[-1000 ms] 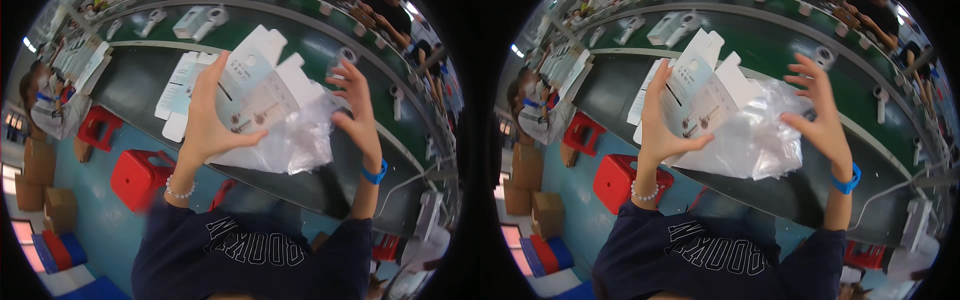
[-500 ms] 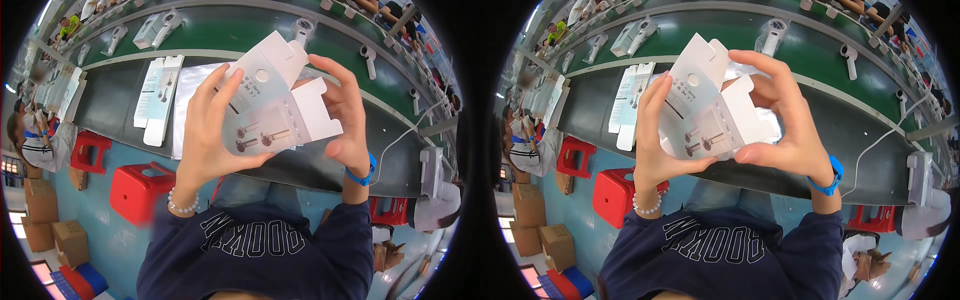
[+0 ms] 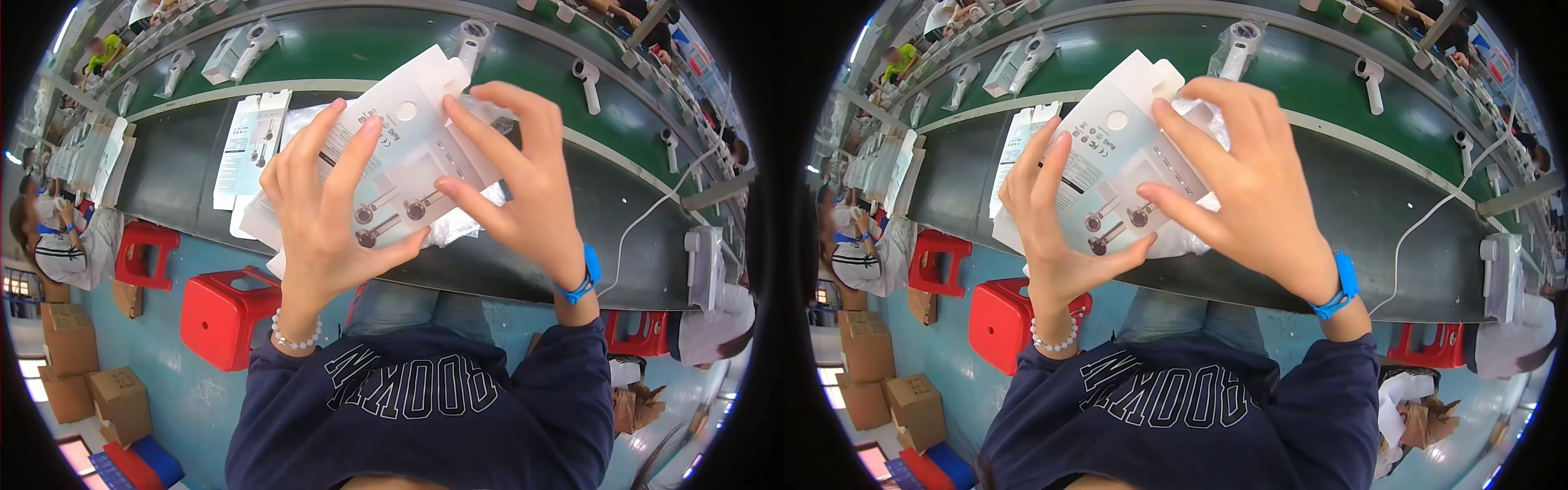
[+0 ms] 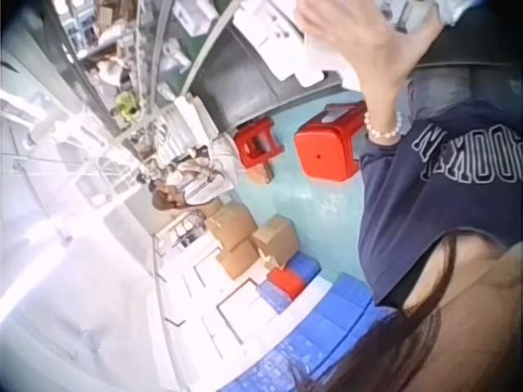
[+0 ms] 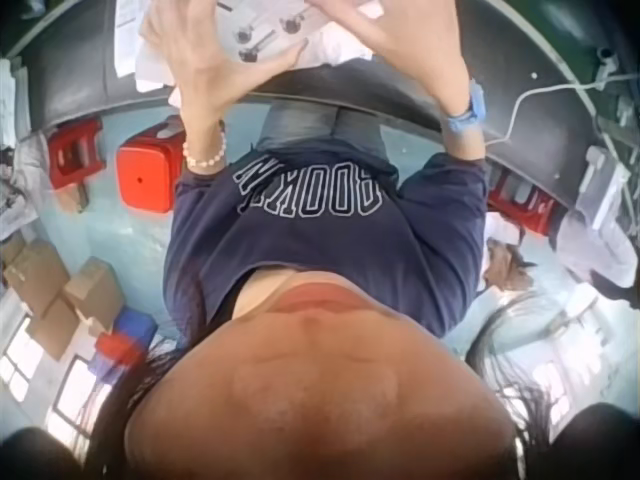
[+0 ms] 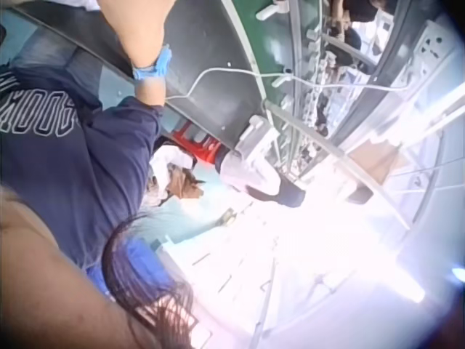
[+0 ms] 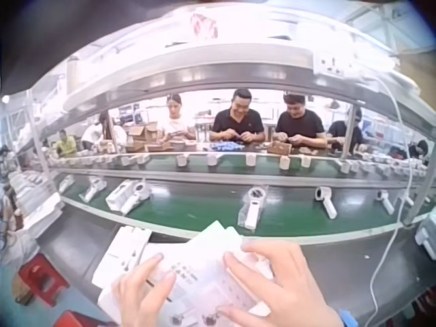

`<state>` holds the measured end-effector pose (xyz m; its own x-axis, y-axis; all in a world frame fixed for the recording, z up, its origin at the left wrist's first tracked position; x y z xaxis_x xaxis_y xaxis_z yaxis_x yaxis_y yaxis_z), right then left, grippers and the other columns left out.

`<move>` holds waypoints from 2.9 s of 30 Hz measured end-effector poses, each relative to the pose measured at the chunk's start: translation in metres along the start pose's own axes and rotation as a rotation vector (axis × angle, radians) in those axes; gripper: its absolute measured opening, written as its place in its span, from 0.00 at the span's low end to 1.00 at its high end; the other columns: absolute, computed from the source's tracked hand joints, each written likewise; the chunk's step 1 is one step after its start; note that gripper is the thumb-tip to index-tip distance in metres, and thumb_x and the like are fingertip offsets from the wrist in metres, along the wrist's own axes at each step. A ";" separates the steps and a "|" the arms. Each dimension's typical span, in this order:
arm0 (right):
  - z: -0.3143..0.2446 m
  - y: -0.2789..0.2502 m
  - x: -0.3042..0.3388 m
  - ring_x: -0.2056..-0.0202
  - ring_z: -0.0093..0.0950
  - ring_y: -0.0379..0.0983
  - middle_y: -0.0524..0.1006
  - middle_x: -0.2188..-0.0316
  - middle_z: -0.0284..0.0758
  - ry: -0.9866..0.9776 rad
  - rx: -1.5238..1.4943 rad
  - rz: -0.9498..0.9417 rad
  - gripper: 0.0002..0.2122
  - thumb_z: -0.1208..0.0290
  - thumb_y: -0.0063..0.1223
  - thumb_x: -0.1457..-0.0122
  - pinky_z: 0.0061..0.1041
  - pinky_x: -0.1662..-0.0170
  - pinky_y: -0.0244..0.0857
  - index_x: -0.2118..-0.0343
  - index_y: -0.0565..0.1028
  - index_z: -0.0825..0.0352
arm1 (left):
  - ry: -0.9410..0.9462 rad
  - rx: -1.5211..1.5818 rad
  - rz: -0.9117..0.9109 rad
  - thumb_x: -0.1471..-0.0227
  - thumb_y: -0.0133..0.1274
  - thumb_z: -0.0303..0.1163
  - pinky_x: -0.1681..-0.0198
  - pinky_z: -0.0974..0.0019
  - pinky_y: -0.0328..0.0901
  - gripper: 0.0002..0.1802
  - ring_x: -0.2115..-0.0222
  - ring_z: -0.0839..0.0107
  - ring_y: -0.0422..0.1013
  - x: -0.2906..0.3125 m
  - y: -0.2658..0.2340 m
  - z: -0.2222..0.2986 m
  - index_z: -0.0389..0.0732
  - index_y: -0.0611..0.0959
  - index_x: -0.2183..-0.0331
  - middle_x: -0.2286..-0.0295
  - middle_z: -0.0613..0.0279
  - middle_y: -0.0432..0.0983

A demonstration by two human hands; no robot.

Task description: Packaging handheld fans into plastic bags and boxes on an assembly line.

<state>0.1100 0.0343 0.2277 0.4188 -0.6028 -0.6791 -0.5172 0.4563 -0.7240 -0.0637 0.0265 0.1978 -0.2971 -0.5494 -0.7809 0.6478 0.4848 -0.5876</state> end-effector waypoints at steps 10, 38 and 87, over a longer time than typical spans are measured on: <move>0.030 0.016 -0.007 0.52 0.30 0.61 0.68 0.61 0.35 0.369 -0.497 -0.193 0.13 0.70 0.60 0.54 0.27 0.46 0.51 0.64 0.77 0.65 | 0.030 -0.060 -0.010 0.80 0.69 0.44 0.50 0.56 0.51 0.53 0.49 0.53 0.61 0.003 0.005 0.005 0.42 0.68 0.47 0.47 0.47 0.63; 0.030 -0.006 -0.015 0.46 0.37 0.64 0.65 0.45 0.47 0.352 -1.019 -0.213 0.40 0.45 0.58 0.52 0.35 0.44 0.56 0.44 0.64 0.73 | -0.030 0.176 0.129 0.75 0.70 0.25 0.63 0.64 0.69 0.41 0.63 0.57 0.73 -0.001 -0.010 -0.004 0.35 0.76 0.52 0.60 0.51 0.74; -0.028 0.019 -0.003 0.50 0.27 0.66 0.69 0.54 0.38 0.442 -1.353 0.197 0.26 0.81 0.51 0.49 0.27 0.48 0.62 0.45 0.60 0.69 | 0.235 0.620 0.661 0.56 0.60 0.58 0.64 0.62 0.67 0.38 0.64 0.59 0.68 -0.003 0.013 0.008 0.47 0.61 0.54 0.61 0.46 0.63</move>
<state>0.0781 0.0268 0.2193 0.1259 -0.8686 -0.4792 -0.9427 -0.2552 0.2148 -0.0486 0.0292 0.1942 0.1747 -0.1072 -0.9788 0.9743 0.1627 0.1561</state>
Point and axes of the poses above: each hand's wrist, its own x-axis away from the middle knuckle, its own y-axis out of the palm, z = x × y, the point moved 6 cm from there along -x, towards the middle knuckle
